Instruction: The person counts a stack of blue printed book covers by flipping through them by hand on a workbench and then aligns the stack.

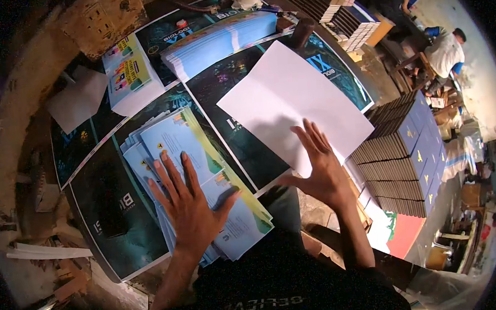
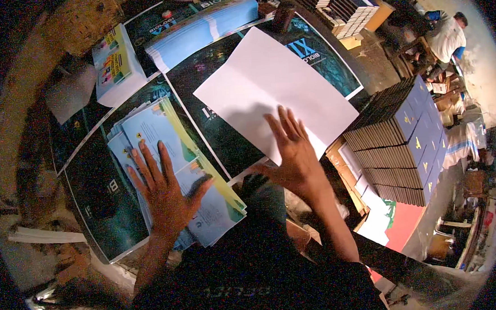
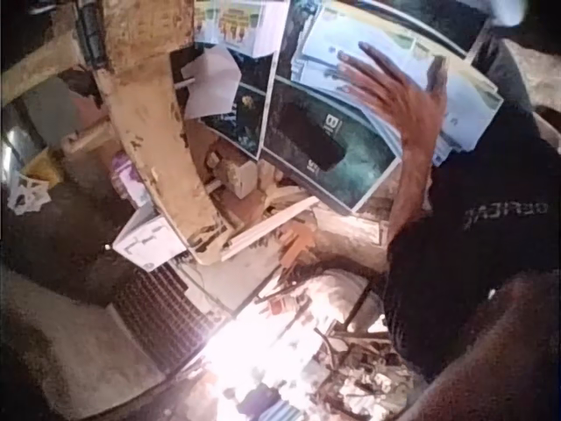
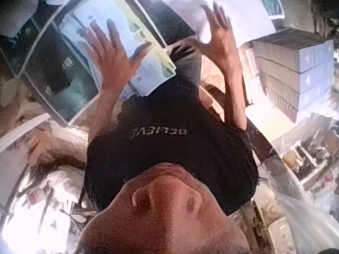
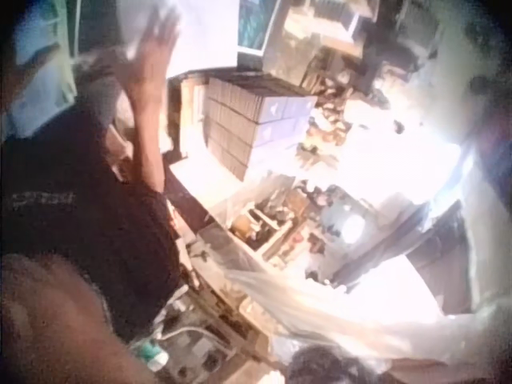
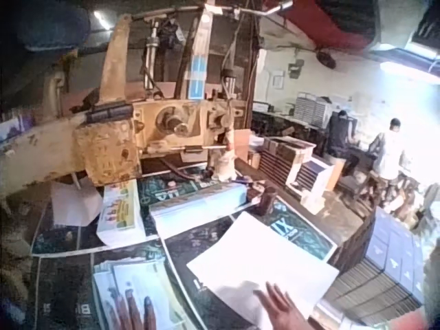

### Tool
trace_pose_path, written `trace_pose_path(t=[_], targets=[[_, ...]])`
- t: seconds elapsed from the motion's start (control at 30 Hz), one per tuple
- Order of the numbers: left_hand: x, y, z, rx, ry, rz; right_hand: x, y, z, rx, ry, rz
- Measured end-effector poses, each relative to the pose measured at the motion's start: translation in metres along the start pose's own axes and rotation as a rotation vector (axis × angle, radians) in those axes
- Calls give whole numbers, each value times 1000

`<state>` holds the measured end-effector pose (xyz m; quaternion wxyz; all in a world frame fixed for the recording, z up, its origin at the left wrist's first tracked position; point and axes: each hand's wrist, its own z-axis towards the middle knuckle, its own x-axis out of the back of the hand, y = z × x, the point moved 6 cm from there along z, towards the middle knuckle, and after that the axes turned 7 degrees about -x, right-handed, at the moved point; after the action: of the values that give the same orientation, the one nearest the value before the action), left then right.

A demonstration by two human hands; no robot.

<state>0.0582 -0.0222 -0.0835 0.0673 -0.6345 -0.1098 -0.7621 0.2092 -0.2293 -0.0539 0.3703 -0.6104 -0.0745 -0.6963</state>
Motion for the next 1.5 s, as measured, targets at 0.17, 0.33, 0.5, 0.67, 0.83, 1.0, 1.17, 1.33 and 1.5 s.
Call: trace_pose_path(t=[0.17,0.33,0.5,0.67,0.83,1.0,1.17,1.33,1.5], targets=[[-1,6,1,-70,12,32,5,37,-9,-112,-389,80],[-7,8,1,-177,-59,-123,23,-16,-12,-151,-414,-32],[41,6,8,-104,249,-622,38,-81,-27,-68,-466,775],[24,18,11,-68,-12,-58,-33,-55,-37,-115,-416,876],[4,6,-1,-75,6,-74,-9,16,-19,-29,-182,-67],[-1,12,1,-133,-12,39,-4,37,-21,-137,-649,-107],[7,10,0,-156,-72,-274,40,-44,-26,40,-303,135],[64,19,19,-123,284,-613,19,-59,-32,-321,-556,1134],[4,8,2,-88,-81,12,-28,-15,-30,-77,-318,140]])
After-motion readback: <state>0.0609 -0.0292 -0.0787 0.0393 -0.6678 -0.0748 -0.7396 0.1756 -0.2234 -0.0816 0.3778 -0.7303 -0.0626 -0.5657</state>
